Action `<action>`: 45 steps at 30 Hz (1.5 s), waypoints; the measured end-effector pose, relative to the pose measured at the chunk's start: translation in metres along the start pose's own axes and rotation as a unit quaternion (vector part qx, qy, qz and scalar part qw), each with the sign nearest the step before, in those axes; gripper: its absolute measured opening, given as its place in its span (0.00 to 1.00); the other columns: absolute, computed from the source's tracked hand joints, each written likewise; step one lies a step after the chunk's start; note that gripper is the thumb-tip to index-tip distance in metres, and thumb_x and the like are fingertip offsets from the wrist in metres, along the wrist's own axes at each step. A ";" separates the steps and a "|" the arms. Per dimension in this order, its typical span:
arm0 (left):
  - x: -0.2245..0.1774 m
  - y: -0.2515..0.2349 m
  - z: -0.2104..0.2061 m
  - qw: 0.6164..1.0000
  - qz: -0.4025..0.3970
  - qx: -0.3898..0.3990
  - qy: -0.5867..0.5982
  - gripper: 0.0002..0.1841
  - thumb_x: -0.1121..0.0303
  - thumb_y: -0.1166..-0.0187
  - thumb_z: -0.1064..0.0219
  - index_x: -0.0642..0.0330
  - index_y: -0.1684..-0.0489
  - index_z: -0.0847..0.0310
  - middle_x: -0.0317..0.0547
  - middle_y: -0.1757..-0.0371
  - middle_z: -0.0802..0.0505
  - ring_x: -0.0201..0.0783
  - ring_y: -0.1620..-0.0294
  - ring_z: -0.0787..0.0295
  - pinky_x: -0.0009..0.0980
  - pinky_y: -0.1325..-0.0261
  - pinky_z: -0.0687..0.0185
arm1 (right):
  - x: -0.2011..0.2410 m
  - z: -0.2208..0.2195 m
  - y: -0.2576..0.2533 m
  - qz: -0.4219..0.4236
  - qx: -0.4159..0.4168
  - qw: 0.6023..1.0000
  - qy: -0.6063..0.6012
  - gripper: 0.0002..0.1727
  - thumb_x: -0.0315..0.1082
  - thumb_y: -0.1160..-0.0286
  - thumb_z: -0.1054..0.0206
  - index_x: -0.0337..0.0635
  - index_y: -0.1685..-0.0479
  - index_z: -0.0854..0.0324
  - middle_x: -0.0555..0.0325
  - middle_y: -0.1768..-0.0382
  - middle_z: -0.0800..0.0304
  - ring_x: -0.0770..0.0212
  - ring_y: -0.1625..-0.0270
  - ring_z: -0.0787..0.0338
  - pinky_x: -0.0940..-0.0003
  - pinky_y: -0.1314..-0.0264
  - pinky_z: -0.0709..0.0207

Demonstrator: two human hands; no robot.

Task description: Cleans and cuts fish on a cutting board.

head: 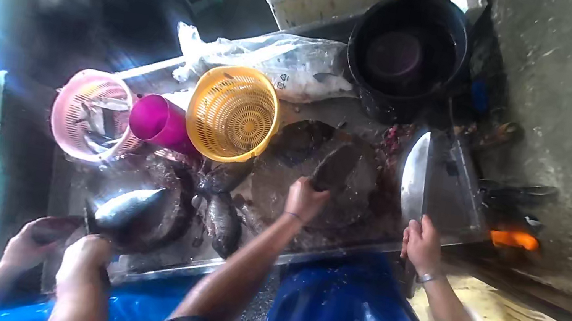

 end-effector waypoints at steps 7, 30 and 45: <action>-0.025 0.008 -0.057 0.992 0.077 0.065 -0.073 0.38 0.41 0.15 0.42 0.65 0.18 0.38 0.68 0.18 0.28 0.64 0.30 0.16 0.63 0.34 0.17 | 0.059 -0.009 0.008 0.133 0.009 0.985 0.105 0.19 0.40 0.07 0.52 0.34 0.45 0.22 0.50 0.74 0.19 0.56 0.77 0.15 0.53 0.69 0.15; 0.004 -0.014 -0.025 0.998 -0.018 0.049 -0.040 0.28 0.47 0.38 0.16 0.60 0.48 0.11 0.54 0.45 0.07 0.54 0.43 0.08 0.61 0.39 0.15 | 0.036 -0.084 0.028 -0.020 0.077 0.964 0.253 0.27 0.40 0.06 0.52 0.35 0.16 0.33 0.35 0.34 0.13 0.42 0.29 0.13 0.45 0.22 0.24; -0.005 -0.055 0.000 0.969 -0.242 0.045 0.030 0.15 0.75 0.34 0.27 0.54 0.48 0.09 0.57 0.34 0.16 0.50 0.39 0.14 0.48 0.41 0.13 | 0.068 -0.058 -0.003 0.056 0.129 0.922 0.361 0.23 0.40 0.07 0.52 0.38 0.22 0.29 0.37 0.45 0.09 0.40 0.40 0.08 0.40 0.35 0.17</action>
Point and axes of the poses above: each hand's wrist, its own y-axis away from the middle knuckle, its own z-axis out of the back of the hand, x = y × z, the point moved 3 cm from there along -y, towards the middle knuckle
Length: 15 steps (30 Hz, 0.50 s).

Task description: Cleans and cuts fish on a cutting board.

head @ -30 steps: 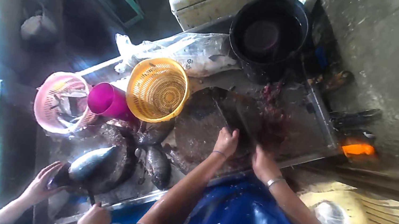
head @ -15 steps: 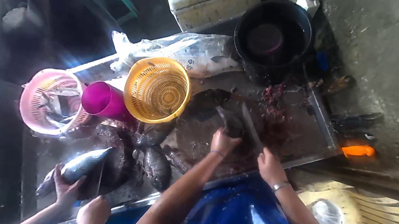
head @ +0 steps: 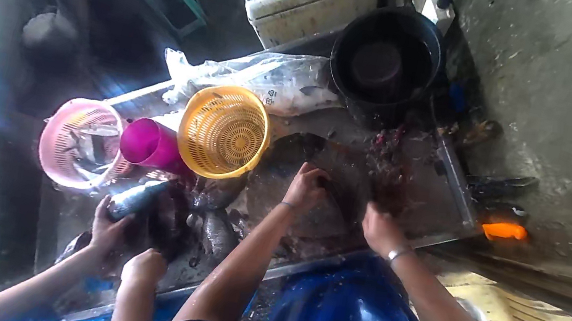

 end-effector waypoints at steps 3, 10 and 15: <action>-0.005 0.011 0.001 0.986 0.149 -0.058 0.043 0.21 0.59 0.19 0.32 0.67 0.36 0.20 0.65 0.35 0.16 0.58 0.35 0.16 0.57 0.33 0.20 | 0.002 0.006 -0.002 -0.032 0.063 0.997 0.005 0.25 0.41 0.07 0.53 0.41 0.17 0.31 0.35 0.40 0.11 0.37 0.34 0.11 0.38 0.31 0.21; -0.009 0.000 -0.011 0.921 0.384 0.066 0.001 0.44 0.50 0.33 0.20 0.63 0.20 0.36 0.69 0.39 0.12 0.63 0.43 0.09 0.62 0.42 0.13 | 0.021 -0.001 0.031 0.157 -0.245 0.954 -0.064 0.21 0.35 0.14 0.48 0.26 0.36 0.21 0.43 0.67 0.09 0.47 0.63 0.06 0.51 0.55 0.11; 0.009 0.016 -0.013 0.948 0.311 0.026 0.063 0.42 0.51 0.28 0.22 0.61 0.18 0.38 0.64 0.43 0.09 0.59 0.47 0.07 0.60 0.44 0.12 | -0.024 -0.047 0.027 -0.041 0.035 0.996 -0.074 0.30 0.44 0.05 0.54 0.43 0.08 0.41 0.34 0.35 0.12 0.37 0.31 0.12 0.39 0.26 0.23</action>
Point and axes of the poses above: each hand's wrist, its own y-axis away from the middle knuckle, its own z-axis out of the back of the hand, x = y × z, the point moved 3 cm from there along -y, towards the middle knuckle
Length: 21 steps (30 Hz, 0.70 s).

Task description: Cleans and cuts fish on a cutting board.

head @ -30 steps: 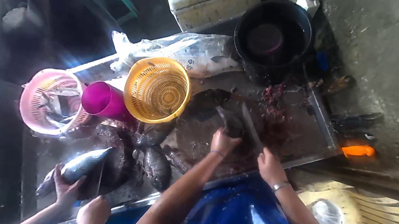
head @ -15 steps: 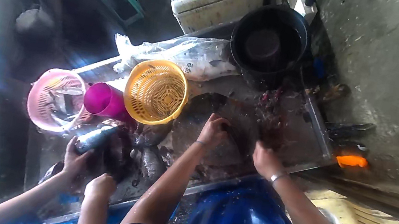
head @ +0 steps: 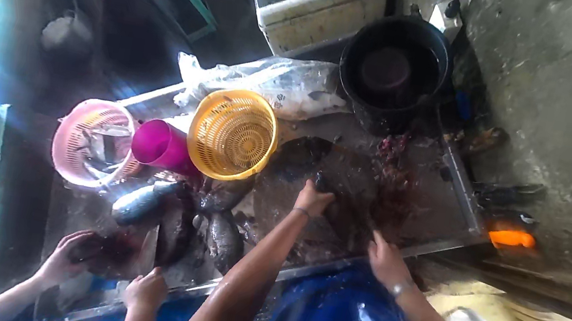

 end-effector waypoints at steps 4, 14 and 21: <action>0.015 0.019 0.041 0.997 -0.065 0.028 -0.030 0.38 0.59 0.33 0.19 0.54 0.19 0.29 0.57 0.39 0.08 0.54 0.39 0.09 0.60 0.35 0.16 | -0.062 -0.011 0.056 0.057 -0.109 0.987 0.106 0.29 0.50 0.06 0.55 0.67 0.06 0.41 0.43 0.37 0.09 0.40 0.44 0.06 0.39 0.42 0.14; 0.004 0.006 0.077 0.915 -0.038 0.015 -0.401 0.48 0.40 0.39 0.18 0.56 0.18 0.28 0.65 0.25 0.18 0.72 0.21 0.27 0.77 0.33 0.28 | -0.015 0.061 -0.062 0.028 -0.166 0.983 0.079 0.29 0.41 0.05 0.52 0.59 0.05 0.42 0.35 0.27 0.16 0.33 0.29 0.14 0.31 0.27 0.24; 0.072 0.071 0.026 0.883 -0.199 -0.161 -0.392 0.31 0.62 0.24 0.23 0.63 0.23 0.27 0.61 0.32 0.13 0.64 0.33 0.15 0.60 0.36 0.17 | 0.000 0.065 -0.021 0.017 -0.063 0.993 -0.100 0.29 0.53 0.08 0.45 0.33 0.31 0.23 0.44 0.70 0.13 0.53 0.74 0.11 0.53 0.64 0.11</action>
Point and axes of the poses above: each hand's wrist, its own y-axis away from the middle knuckle, its own z-axis out of the back of the hand, x = y × z, the point moved 3 cm from there along -y, towards the middle knuckle
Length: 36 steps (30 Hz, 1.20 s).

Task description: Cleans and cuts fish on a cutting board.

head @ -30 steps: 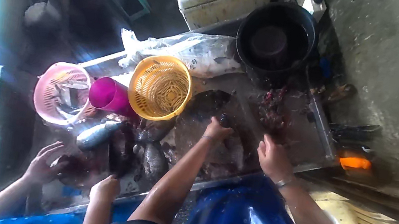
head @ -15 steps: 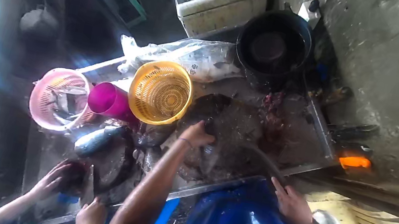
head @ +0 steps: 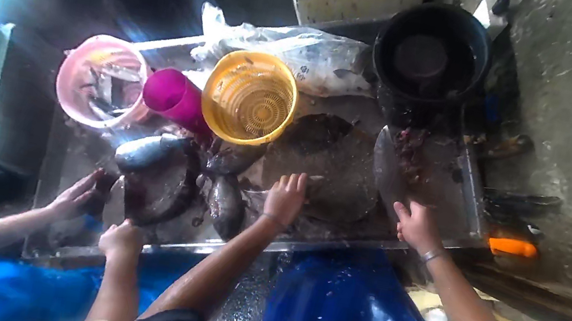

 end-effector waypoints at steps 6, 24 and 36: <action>-0.017 0.053 -0.021 0.992 0.086 0.034 0.080 0.27 0.57 0.15 0.33 0.60 0.21 0.27 0.56 0.26 0.14 0.60 0.29 0.15 0.56 0.35 0.16 | 0.058 -0.031 0.002 0.105 0.105 0.963 0.223 0.24 0.50 0.07 0.47 0.37 0.36 0.20 0.36 0.55 0.09 0.37 0.46 0.08 0.36 0.40 0.18; -0.006 0.030 -0.008 0.987 0.034 0.077 0.134 0.19 0.56 0.10 0.41 0.60 0.31 0.24 0.59 0.36 0.12 0.66 0.34 0.15 0.59 0.43 0.14 | 0.090 -0.049 0.002 -0.007 0.205 0.922 0.328 0.25 0.50 0.06 0.49 0.34 0.36 0.25 0.37 0.64 0.15 0.45 0.73 0.14 0.47 0.69 0.17; 0.013 -0.008 0.029 0.988 0.024 0.121 0.093 0.23 0.53 0.11 0.40 0.58 0.25 0.29 0.57 0.34 0.13 0.62 0.49 0.08 0.62 0.51 0.14 | 0.099 -0.021 -0.001 0.101 0.097 0.873 0.468 0.27 0.53 0.05 0.53 0.38 0.41 0.19 0.32 0.54 0.09 0.30 0.45 0.09 0.28 0.44 0.19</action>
Point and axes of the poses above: each hand's wrist, its own y-axis away from the middle knuckle, its own z-axis out of the back of the hand, x = y × z, the point moved 3 cm from there along -y, towards the middle knuckle
